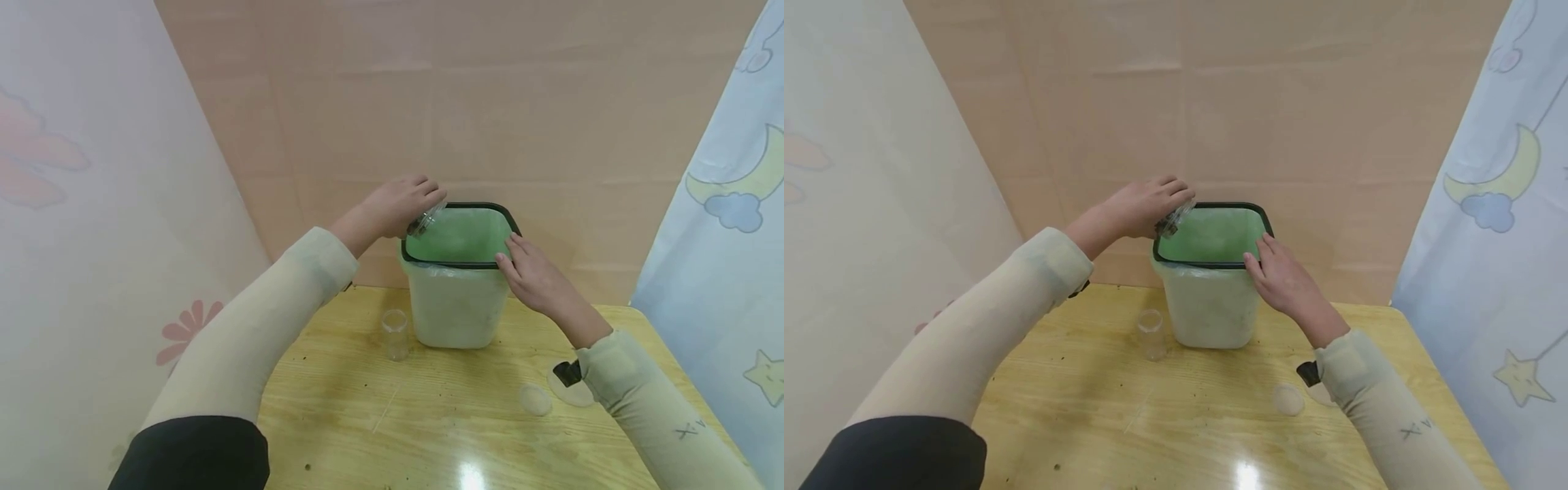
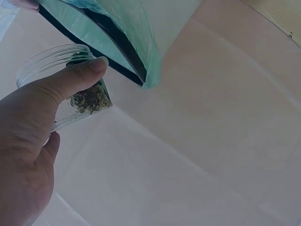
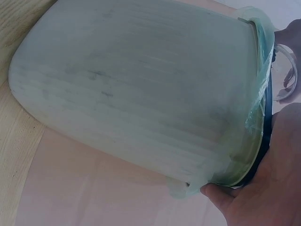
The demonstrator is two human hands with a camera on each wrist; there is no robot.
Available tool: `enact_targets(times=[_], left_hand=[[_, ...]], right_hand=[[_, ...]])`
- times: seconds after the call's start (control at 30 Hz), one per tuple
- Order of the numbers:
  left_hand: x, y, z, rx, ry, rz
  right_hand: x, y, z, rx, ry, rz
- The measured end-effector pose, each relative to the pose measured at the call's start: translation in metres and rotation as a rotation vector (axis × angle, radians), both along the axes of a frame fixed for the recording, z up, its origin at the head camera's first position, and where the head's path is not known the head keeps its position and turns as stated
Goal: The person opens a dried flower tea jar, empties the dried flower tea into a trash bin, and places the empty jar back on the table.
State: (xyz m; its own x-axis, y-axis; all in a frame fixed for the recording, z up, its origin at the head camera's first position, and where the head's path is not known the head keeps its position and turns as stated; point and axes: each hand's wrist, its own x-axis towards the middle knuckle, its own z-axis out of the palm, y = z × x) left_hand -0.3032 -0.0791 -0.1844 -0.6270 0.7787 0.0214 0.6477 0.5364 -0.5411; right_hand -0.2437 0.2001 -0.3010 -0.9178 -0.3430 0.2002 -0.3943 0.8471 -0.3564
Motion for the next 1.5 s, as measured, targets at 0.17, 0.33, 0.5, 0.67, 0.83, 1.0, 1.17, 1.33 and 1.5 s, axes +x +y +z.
enact_targets(times=[0.17,0.33,0.5,0.67,0.83,1.0,1.17,1.33,1.5], left_hand=[[0.001,0.0004,0.0012,-0.007,0.013,-0.008],[0.0008,-0.0003,0.0002,-0.02,0.031,-0.016],[-0.0008,-0.0025,-0.0026,-0.025,0.047,-0.026],[-0.0018,-0.003,-0.0029,-0.011,0.062,-0.041],[-0.0011,-0.0019,-0.002,0.003,0.061,-0.051],[-0.0005,0.0015,-0.0011,0.002,0.063,-0.065],[0.0008,0.0045,0.0003,-0.006,0.069,-0.067],[0.0019,0.0049,0.0024,-0.012,0.067,-0.065],[0.0036,0.004,0.0031,-0.007,0.068,-0.068]], right_hand=[[-0.0003,-0.0001,0.0002,0.002,0.002,-0.006],[0.0,-0.0009,0.0003,0.003,0.017,-0.003],[0.0002,-0.0021,0.0005,0.006,0.033,-0.002],[0.0001,-0.0018,0.0006,0.005,0.03,-0.002],[-0.0006,-0.0015,0.0005,0.004,0.025,0.004],[-0.0004,-0.0012,0.0015,0.005,0.021,0.006],[0.0005,-0.0011,0.0022,0.006,0.022,0.002],[0.0007,-0.0003,0.002,0.007,0.014,0.0],[0.0006,0.0,0.0029,0.002,0.004,0.001]])
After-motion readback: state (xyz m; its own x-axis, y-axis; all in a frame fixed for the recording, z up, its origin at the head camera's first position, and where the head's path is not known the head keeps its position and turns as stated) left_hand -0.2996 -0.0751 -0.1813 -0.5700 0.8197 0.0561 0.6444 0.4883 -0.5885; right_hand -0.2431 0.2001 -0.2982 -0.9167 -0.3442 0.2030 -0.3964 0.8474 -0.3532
